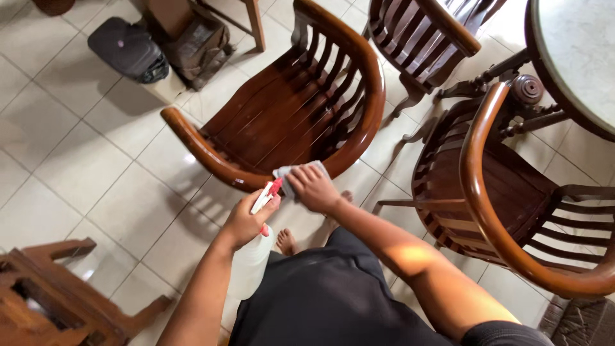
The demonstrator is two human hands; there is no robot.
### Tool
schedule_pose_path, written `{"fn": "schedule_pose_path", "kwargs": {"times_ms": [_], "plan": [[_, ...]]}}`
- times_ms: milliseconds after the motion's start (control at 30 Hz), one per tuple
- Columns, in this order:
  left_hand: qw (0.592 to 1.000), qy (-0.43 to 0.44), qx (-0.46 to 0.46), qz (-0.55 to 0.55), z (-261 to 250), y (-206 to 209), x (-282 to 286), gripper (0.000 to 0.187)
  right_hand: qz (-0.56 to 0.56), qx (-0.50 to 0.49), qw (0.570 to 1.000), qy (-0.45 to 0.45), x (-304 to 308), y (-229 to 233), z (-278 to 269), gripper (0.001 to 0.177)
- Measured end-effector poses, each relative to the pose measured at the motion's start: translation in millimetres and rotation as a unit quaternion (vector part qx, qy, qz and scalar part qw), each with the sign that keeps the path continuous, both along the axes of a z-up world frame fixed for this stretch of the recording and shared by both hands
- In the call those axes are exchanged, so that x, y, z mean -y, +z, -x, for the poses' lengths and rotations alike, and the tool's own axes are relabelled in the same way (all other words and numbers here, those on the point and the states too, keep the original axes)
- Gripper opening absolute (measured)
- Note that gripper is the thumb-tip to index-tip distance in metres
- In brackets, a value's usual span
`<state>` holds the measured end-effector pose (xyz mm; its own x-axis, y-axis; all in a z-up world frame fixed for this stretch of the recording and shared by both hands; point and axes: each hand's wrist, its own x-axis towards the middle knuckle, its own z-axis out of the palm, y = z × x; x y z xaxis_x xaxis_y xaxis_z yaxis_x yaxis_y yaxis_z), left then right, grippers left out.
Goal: The person cleans wooden chairs by spraying a cleaning solution and wiping with a cloth. They move chairs around the room, dip the cloth in a bucket of water, and wipe the seat and back of each chair.
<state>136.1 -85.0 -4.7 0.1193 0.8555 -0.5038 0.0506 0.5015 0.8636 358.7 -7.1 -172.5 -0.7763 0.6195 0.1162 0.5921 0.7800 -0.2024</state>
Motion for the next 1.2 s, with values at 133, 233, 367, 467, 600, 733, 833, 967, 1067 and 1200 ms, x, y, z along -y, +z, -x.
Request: {"fn": "schedule_pose_path", "kwargs": {"times_ms": [133,233,367,467,600,733,833,967,1067,1200], "plan": [[0.994,-0.055,-0.09,0.012,5.8,-5.0,25.3,0.038,-0.07,0.056,0.995,0.043,-37.6,-5.5,-49.1,0.058],[0.986,-0.086,-0.143,0.017,1.5,-10.5,37.6,0.04,-0.16,0.189,0.969,-0.008,-74.7,5.5,-115.6,0.063],[0.978,-0.065,-0.195,0.045,-7.6,-12.9,49.8,0.042,-0.046,0.039,0.998,-0.034,-103.4,23.8,-160.5,0.079],[0.983,-0.023,-0.178,0.05,-12.0,-12.5,58.6,0.04,-0.071,0.065,0.995,0.018,-108.3,33.4,-153.2,0.09],[0.989,0.037,-0.13,0.067,-26.9,-13.5,74.3,0.039,0.017,0.034,0.995,0.094,-94.9,35.2,-113.4,0.083],[0.983,0.143,-0.103,0.04,-46.2,-16.7,87.3,0.04,-0.041,0.029,0.987,0.15,-58.5,11.2,-31.2,0.083],[0.969,0.216,-0.11,0.04,-56.4,-14.9,102.2,0.038,-0.132,0.0,0.981,0.138,-31.9,-11.6,22.3,0.082],[0.948,0.28,-0.138,0.067,-49.9,-9.0,120.1,0.038,-0.051,0.103,0.99,0.086,-18.0,-24.5,95.9,0.093],[0.933,0.331,-0.124,0.068,-29.5,-9.9,125.1,0.039,0.004,0.133,0.99,0.038,-20.9,-30.2,151.5,0.103],[0.932,0.344,-0.092,0.064,13.7,-25.0,122.8,0.041,0.065,0.15,0.983,-0.081,-39.3,-52.7,228.6,0.104]]}}
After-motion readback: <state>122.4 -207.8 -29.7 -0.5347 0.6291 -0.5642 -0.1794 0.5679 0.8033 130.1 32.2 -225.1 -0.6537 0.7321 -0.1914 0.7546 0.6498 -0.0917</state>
